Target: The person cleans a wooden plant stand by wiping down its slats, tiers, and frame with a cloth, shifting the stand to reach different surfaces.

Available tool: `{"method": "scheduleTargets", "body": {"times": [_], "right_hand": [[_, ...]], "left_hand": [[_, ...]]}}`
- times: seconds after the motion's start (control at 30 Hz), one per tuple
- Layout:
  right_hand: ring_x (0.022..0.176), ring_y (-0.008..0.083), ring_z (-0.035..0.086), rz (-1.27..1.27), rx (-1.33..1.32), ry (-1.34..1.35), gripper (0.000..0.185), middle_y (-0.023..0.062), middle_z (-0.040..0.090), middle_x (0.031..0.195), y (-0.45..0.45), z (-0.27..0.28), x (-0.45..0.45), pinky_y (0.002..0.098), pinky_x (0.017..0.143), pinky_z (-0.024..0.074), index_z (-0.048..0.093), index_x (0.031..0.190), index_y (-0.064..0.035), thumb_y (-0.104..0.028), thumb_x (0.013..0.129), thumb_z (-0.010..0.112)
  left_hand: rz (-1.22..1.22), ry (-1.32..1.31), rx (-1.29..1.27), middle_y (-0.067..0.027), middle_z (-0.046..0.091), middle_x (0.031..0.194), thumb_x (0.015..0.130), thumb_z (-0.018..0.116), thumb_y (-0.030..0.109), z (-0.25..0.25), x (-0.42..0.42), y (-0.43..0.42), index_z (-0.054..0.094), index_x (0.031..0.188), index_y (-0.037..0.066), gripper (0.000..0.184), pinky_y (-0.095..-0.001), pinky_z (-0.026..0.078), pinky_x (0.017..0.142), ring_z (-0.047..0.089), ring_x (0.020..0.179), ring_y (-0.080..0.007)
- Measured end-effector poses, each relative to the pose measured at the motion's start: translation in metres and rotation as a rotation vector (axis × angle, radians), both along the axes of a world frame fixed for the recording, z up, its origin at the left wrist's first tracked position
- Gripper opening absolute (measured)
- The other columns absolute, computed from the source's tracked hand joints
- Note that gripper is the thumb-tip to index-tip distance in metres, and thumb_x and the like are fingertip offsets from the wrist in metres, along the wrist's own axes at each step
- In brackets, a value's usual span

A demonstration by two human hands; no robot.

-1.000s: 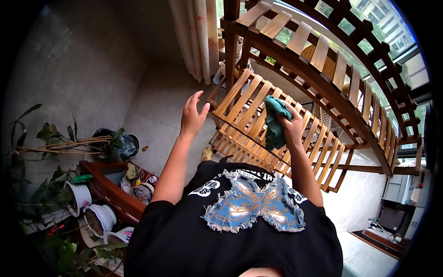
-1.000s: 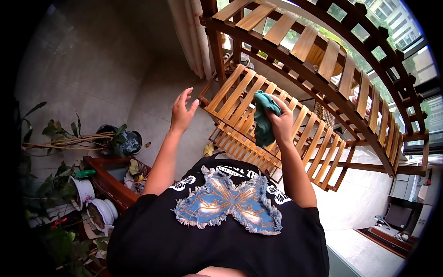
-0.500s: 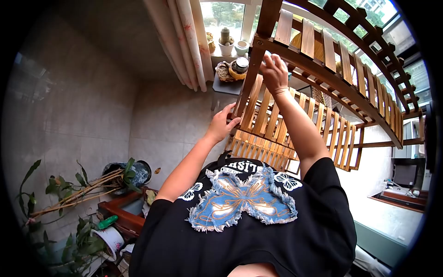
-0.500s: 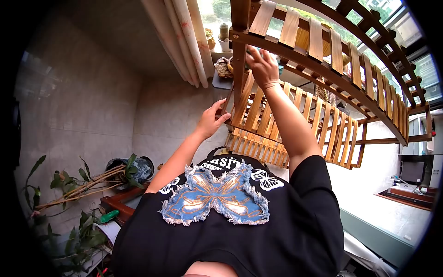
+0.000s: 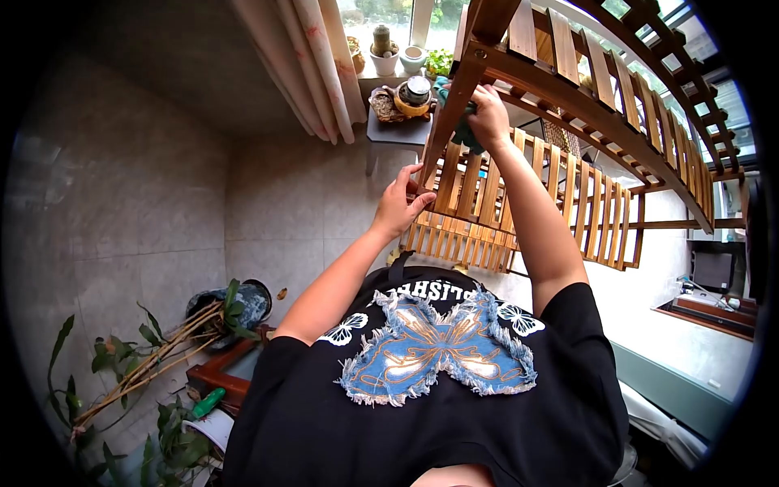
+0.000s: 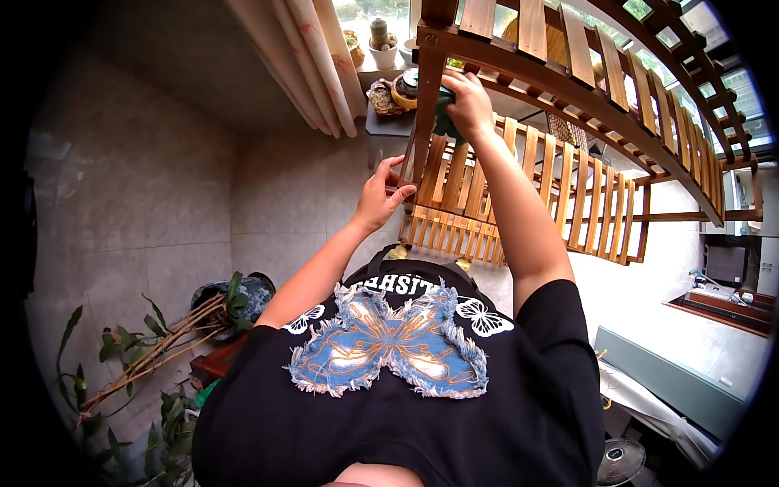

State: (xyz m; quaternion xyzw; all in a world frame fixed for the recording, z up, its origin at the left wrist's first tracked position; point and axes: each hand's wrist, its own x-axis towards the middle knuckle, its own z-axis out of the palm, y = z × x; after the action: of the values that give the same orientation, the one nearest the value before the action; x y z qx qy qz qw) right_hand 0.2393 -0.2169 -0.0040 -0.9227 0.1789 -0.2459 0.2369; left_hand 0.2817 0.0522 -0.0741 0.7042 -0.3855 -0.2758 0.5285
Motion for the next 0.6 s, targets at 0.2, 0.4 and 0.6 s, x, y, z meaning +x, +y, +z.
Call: {"method": "scheduleTargets", "body": {"times": [0.2,0.4,0.6], "right_hand": [[0.112,0.0237,0.068,0.192,0.409,0.149,0.047,0.009,0.074,0.118,-0.011,-0.028,-0.009,0.0343,0.105,0.0491,0.075,0.12,-0.0136,0.009,0.08,0.064],[0.084,0.016,0.075,-0.325,0.638,0.074,0.043,0.013,0.078,0.104,0.062,0.025,-0.092,0.0302,0.075,0.0589,0.075,0.123,-0.0086,0.001,0.081,0.071],[0.105,0.0291,0.063,-0.002,-0.024,0.035,0.053,0.0007,0.069,0.133,0.122,0.035,-0.058,0.0374,0.094,0.0548,0.074,0.122,-0.0167,0.001,0.071,0.074]], "left_hand": [[-0.002,0.042,-0.031,-0.0089,0.068,0.093,0.092,0.079,0.028,0.004,0.003,-0.004,0.047,0.144,0.007,0.065,-0.0331,0.059,0.078,0.07,0.083,-0.0187],[0.016,0.113,-0.055,-0.0075,0.069,0.093,0.09,0.081,0.026,-0.013,0.002,-0.01,0.048,0.144,0.008,0.066,-0.0306,0.059,0.079,0.07,0.084,-0.0163],[-0.003,0.164,-0.049,-0.0059,0.069,0.096,0.092,0.079,0.019,-0.011,0.001,-0.003,0.048,0.145,0.009,0.062,-0.0299,0.058,0.079,0.07,0.088,-0.0157]]}}
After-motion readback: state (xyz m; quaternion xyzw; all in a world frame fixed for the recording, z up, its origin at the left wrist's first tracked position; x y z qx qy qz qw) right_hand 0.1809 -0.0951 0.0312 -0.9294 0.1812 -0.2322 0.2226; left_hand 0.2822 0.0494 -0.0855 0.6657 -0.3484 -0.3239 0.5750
